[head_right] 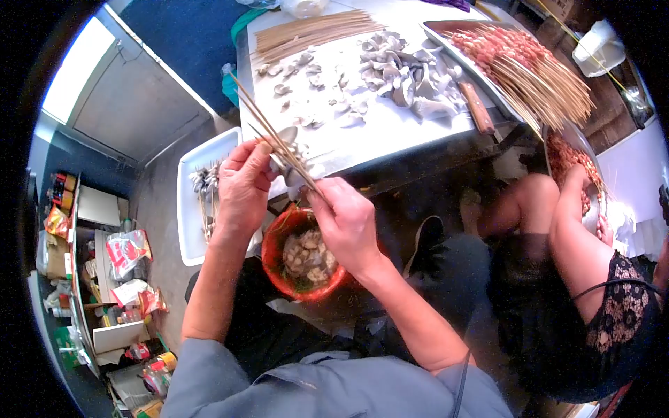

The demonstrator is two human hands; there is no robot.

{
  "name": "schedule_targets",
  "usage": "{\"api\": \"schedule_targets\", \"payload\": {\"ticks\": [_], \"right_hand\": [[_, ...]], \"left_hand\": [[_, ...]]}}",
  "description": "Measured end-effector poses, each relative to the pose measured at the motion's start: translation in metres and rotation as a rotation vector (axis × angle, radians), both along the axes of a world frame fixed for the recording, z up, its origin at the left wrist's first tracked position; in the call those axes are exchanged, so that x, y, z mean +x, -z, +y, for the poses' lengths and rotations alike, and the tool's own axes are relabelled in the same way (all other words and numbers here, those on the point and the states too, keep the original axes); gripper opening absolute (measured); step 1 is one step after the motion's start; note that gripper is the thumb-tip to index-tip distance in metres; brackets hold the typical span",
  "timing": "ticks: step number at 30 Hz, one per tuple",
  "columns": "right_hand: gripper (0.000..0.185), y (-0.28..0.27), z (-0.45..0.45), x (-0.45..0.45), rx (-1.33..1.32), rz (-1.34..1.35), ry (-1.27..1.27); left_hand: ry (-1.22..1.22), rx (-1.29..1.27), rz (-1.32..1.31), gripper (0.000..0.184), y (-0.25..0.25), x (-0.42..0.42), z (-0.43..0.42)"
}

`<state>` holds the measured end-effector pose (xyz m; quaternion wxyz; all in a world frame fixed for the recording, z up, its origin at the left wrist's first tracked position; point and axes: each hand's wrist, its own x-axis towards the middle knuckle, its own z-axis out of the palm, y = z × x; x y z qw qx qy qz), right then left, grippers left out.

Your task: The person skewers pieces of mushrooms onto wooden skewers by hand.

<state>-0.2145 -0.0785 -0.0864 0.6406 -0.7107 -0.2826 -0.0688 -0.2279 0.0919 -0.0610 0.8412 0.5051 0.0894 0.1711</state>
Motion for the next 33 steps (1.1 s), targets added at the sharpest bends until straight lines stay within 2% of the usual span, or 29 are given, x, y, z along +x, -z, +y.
{"api": "schedule_targets", "payload": {"ticks": [1, 3, 7, 8, 12, 15, 18, 21, 24, 30, 32, 33], "right_hand": [[0.009, 0.002, 0.000, -0.001, -0.001, 0.003, -0.001], [0.008, 0.004, 0.000, -0.004, 0.027, 0.193, -0.011], [0.016, 0.011, -0.003, -0.004, 0.050, 0.235, -0.006], [0.011, 0.011, -0.004, -0.004, 0.033, 0.308, -0.037], [0.011, 0.004, -0.006, -0.002, 0.027, 0.307, -0.078], [0.012, -0.003, -0.005, -0.006, 0.067, 0.318, -0.112], [0.015, -0.001, 0.004, -0.010, 0.145, 0.353, -0.153], [0.021, 0.002, 0.014, -0.010, 0.039, 0.380, -0.173], [0.018, 0.015, 0.024, -0.012, 0.009, 0.339, -0.214], [0.020, 0.022, 0.029, -0.020, -0.037, 0.354, -0.311], [0.022, 0.029, 0.029, -0.020, -0.049, 0.438, -0.348], [0.024, 0.029, 0.029, -0.018, -0.074, 0.442, -0.373]], "left_hand": [[0.063, 0.015, -0.015, 0.014, 0.008, -0.001, 0.002], [0.106, 0.017, 0.024, 0.013, 0.012, -0.001, -0.006], [0.158, -0.013, 0.083, 0.013, 0.014, -0.006, -0.015], [0.188, 0.011, 0.073, 0.013, 0.012, -0.008, -0.014], [0.149, 0.083, 0.077, 0.018, 0.009, -0.011, -0.017], [0.155, 0.138, -0.030, 0.029, 0.001, -0.015, -0.022], [0.155, 0.127, 0.012, 0.027, -0.008, -0.022, -0.013], [-0.007, 0.159, -0.040, 0.024, -0.006, -0.014, 0.006], [-0.122, 0.111, -0.091, 0.023, -0.013, -0.019, 0.041], [-0.231, 0.221, 0.028, 0.024, -0.011, -0.063, 0.083], [-0.466, 0.873, 0.068, 0.033, -0.009, -0.082, 0.079], [-0.496, 1.359, -0.032, 0.048, -0.017, -0.090, 0.080]]}}
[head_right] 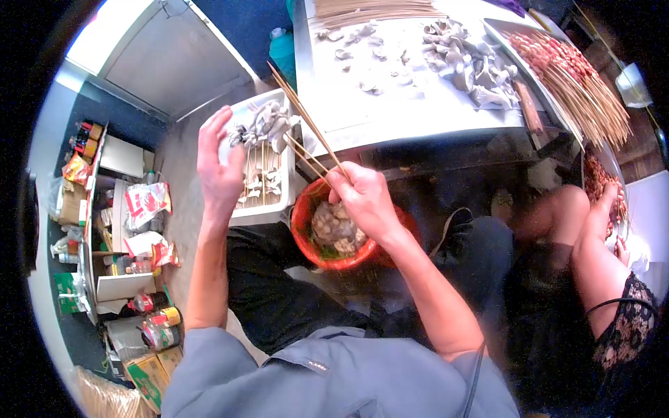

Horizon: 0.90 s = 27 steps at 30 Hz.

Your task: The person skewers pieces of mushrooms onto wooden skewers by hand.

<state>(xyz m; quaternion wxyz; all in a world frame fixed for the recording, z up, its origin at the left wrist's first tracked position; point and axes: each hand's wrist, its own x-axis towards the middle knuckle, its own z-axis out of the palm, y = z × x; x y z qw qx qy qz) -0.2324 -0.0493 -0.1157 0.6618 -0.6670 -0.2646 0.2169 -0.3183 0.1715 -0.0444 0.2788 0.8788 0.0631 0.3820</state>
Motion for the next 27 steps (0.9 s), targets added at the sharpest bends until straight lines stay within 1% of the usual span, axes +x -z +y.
{"api": "schedule_targets", "payload": {"ticks": [1, 3, 4, 6, 7, 8, 11, 13, 15, 17, 18, 19, 21, 22, 23, 24, 26, 27], "right_hand": [[0.024, -0.001, -0.001, 0.002, 0.005, -0.003, 0.001], [0.023, -0.007, 0.000, 0.001, -0.066, 0.142, -0.108], [0.023, -0.008, 0.000, 0.000, -0.061, 0.140, -0.111], [0.024, -0.011, 0.001, -0.002, -0.027, 0.280, -0.227], [0.024, -0.014, 0.001, -0.003, -0.022, 0.276, -0.223], [0.023, -0.017, 0.002, -0.005, -0.011, 0.259, -0.241], [0.024, -0.018, 0.002, -0.006, -0.019, 0.242, -0.268], [0.017, -0.015, 0.003, -0.004, -0.056, 0.392, -0.277], [0.019, -0.006, 0.001, -0.001, -0.064, 0.365, -0.303], [0.022, 0.000, -0.003, 0.001, -0.180, -0.049, -0.272], [0.025, -0.007, -0.005, 0.002, -0.287, -0.021, -0.249], [0.025, -0.004, -0.005, 0.004, -0.290, -0.016, -0.249], [0.028, 0.005, -0.006, 0.012, -0.188, -0.171, -0.084], [0.029, 0.002, -0.008, 0.015, -0.215, -0.144, -0.054], [0.029, 0.001, -0.008, 0.018, -0.214, -0.180, -0.026], [0.029, -0.001, -0.008, 0.018, -0.216, -0.191, -0.020], [0.028, -0.004, -0.006, 0.016, -0.225, -0.199, -0.019], [0.027, -0.004, -0.003, 0.013, -0.203, -0.214, -0.022]], "left_hand": [[0.001, 0.005, -0.003, 0.048, -0.005, -0.004, -0.002], [0.023, 0.638, 0.145, 0.056, -0.014, -0.012, -0.005], [0.020, 0.642, 0.145, 0.056, -0.014, -0.014, -0.004], [0.057, 0.725, 0.168, 0.048, -0.010, -0.014, 0.000], [0.079, 0.766, 0.178, 0.044, -0.010, -0.014, 0.002], [0.091, 0.761, 0.153, 0.036, -0.009, -0.015, 0.003], [0.132, 0.835, 0.188, 0.033, -0.008, -0.022, 0.013], [0.154, 0.872, 0.207, 0.032, -0.002, -0.030, 0.021], [0.228, 0.878, 0.271, 0.031, 0.008, -0.037, 0.033], [0.234, 0.869, 0.305, 0.030, 0.012, -0.043, 0.046], [0.200, 0.834, 0.345, 0.030, 0.016, -0.047, 0.057], [0.167, 0.800, 0.385, 0.029, 0.021, -0.053, 0.070], [0.101, 0.628, 0.435, 0.027, 0.037, -0.064, 0.097], [0.031, 0.472, 0.504, 0.025, 0.049, -0.070, 0.110], [-0.040, 0.316, 0.571, 0.024, 0.061, -0.074, 0.122], [-0.041, 0.314, 0.573, 0.024, 0.073, -0.076, 0.135], [-0.139, -0.263, 0.746, 0.021, 0.098, -0.072, 0.156], [-0.136, -0.268, 0.746, 0.021, 0.115, -0.067, 0.162]]}}
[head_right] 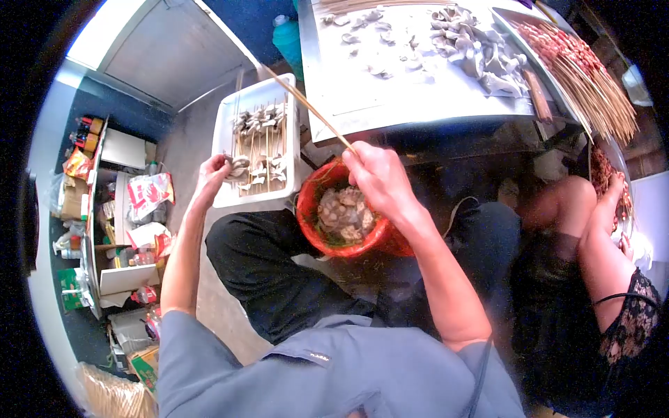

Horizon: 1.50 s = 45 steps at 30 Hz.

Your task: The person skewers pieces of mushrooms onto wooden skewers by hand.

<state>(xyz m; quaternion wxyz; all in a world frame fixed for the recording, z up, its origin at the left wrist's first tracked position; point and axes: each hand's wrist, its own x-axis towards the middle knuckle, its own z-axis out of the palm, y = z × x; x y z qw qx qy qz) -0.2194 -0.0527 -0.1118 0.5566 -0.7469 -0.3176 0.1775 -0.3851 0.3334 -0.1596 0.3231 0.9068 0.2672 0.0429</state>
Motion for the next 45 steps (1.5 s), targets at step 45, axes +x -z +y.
{"api": "schedule_targets", "payload": {"ticks": [45], "right_hand": [[0.023, -0.005, -0.008, -0.018, 0.256, 0.176, 0.029]], "left_hand": [[0.340, -0.672, -0.294, 0.030, -0.115, 0.097, -0.190]]}}
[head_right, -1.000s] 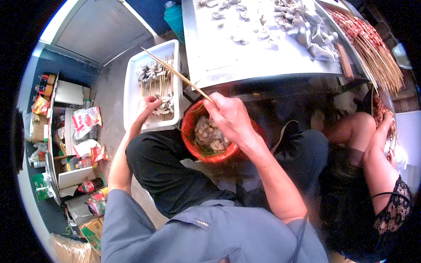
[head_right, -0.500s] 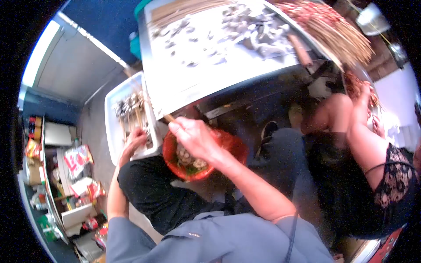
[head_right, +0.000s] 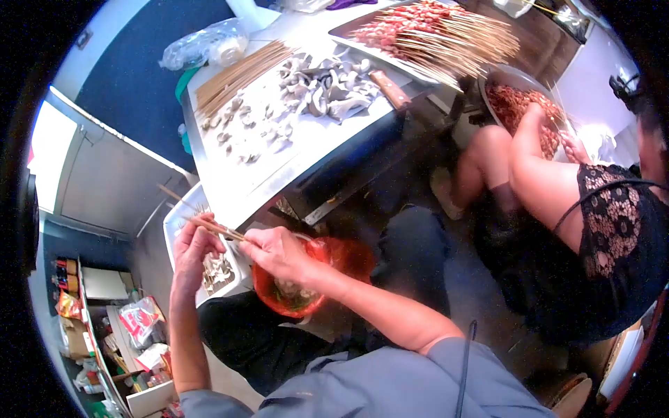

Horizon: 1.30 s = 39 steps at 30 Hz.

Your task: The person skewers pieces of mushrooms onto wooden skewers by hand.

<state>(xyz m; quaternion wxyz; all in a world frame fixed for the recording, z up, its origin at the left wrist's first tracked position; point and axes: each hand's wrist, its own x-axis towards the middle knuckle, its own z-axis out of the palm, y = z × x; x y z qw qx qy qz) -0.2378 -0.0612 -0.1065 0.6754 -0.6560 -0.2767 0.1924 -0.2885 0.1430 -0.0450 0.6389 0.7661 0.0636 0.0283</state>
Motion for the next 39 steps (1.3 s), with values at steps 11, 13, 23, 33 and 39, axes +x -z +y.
{"api": "schedule_targets", "payload": {"ticks": [11, 13, 23, 33, 39], "right_hand": [[0.021, -0.011, -0.027, 0.009, 0.034, -0.082, 0.151], [0.018, -0.014, -0.031, 0.011, 0.086, -0.097, 0.256], [0.006, -0.033, -0.066, 0.040, 0.242, -0.047, 0.628], [0.008, -0.035, -0.092, 0.055, 0.333, 0.077, 0.725], [0.013, -0.034, -0.096, 0.054, 0.306, 0.090, 0.710]], "left_hand": [[-0.081, -0.273, -0.075, 0.040, -0.001, 0.040, -0.041], [-0.046, -0.338, -0.119, 0.047, -0.003, 0.052, -0.048], [-0.059, -0.043, -0.340, 0.020, -0.006, 0.165, -0.096], [-0.001, 1.063, -0.537, 0.025, 0.006, 0.248, -0.154], [0.041, 0.656, -0.364, 0.019, 0.013, 0.238, -0.139]]}}
